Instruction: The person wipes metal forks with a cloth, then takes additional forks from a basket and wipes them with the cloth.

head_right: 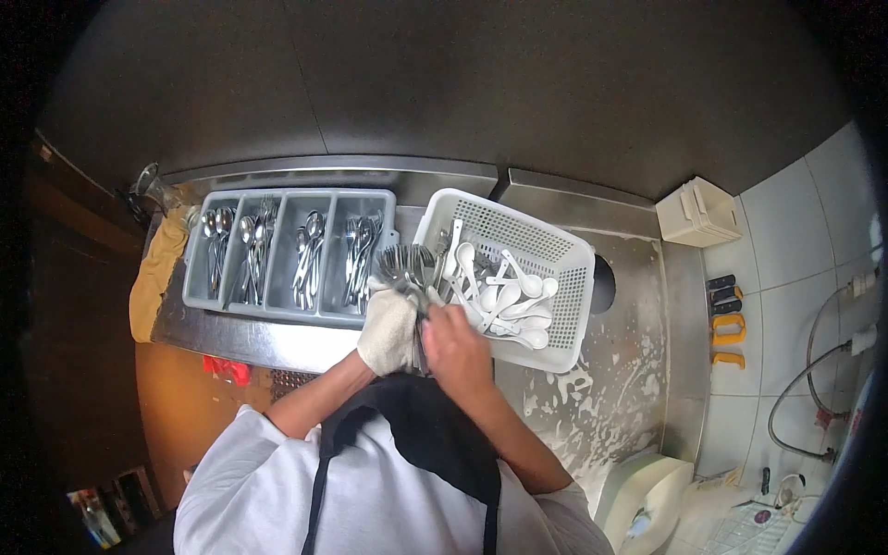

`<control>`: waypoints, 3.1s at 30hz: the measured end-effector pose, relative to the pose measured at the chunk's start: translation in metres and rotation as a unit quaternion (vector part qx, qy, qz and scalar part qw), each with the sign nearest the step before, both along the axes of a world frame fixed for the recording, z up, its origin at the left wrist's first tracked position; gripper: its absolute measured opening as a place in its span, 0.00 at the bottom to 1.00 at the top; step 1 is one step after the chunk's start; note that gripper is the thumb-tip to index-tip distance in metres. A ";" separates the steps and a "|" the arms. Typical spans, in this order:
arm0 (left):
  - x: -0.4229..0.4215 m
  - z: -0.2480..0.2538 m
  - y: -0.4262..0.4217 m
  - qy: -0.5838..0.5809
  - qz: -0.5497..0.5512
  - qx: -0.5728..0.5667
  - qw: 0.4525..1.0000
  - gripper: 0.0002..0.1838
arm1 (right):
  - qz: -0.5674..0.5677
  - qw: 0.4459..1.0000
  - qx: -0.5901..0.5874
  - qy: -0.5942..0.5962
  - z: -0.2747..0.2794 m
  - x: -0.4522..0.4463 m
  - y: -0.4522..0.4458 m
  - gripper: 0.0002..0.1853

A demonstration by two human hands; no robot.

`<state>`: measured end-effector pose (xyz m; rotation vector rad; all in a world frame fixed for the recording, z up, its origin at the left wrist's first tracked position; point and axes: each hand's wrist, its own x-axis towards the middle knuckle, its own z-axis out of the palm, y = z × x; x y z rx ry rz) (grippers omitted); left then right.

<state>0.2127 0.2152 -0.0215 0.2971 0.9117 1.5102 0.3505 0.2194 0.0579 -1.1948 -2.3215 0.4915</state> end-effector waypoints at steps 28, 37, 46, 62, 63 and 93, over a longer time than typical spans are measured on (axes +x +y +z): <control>-0.089 0.013 -0.061 -0.092 -0.068 0.041 0.993 0.07 | -0.063 0.996 0.058 -0.031 0.040 -0.090 -0.049 0.09; -0.122 0.033 -0.074 0.179 -0.120 0.168 0.962 0.08 | -0.102 0.994 0.014 0.025 0.019 -0.121 -0.031 0.15; -0.143 0.024 -0.089 0.033 -0.117 0.128 0.984 0.07 | -0.094 0.893 -0.383 0.216 -0.013 -0.136 0.002 0.13; -0.187 0.045 -0.128 0.691 -0.180 0.148 0.685 0.03 | -0.166 0.868 -0.284 0.373 -0.012 -0.174 -0.057 0.21; -0.184 0.032 -0.127 0.636 -0.145 0.165 0.740 0.03 | -0.186 0.913 -0.211 0.297 -0.003 -0.186 -0.066 0.22; -0.198 0.107 -0.163 0.450 0.144 0.149 0.869 0.05 | 0.244 0.756 -0.467 0.389 -0.005 -0.171 -0.035 0.30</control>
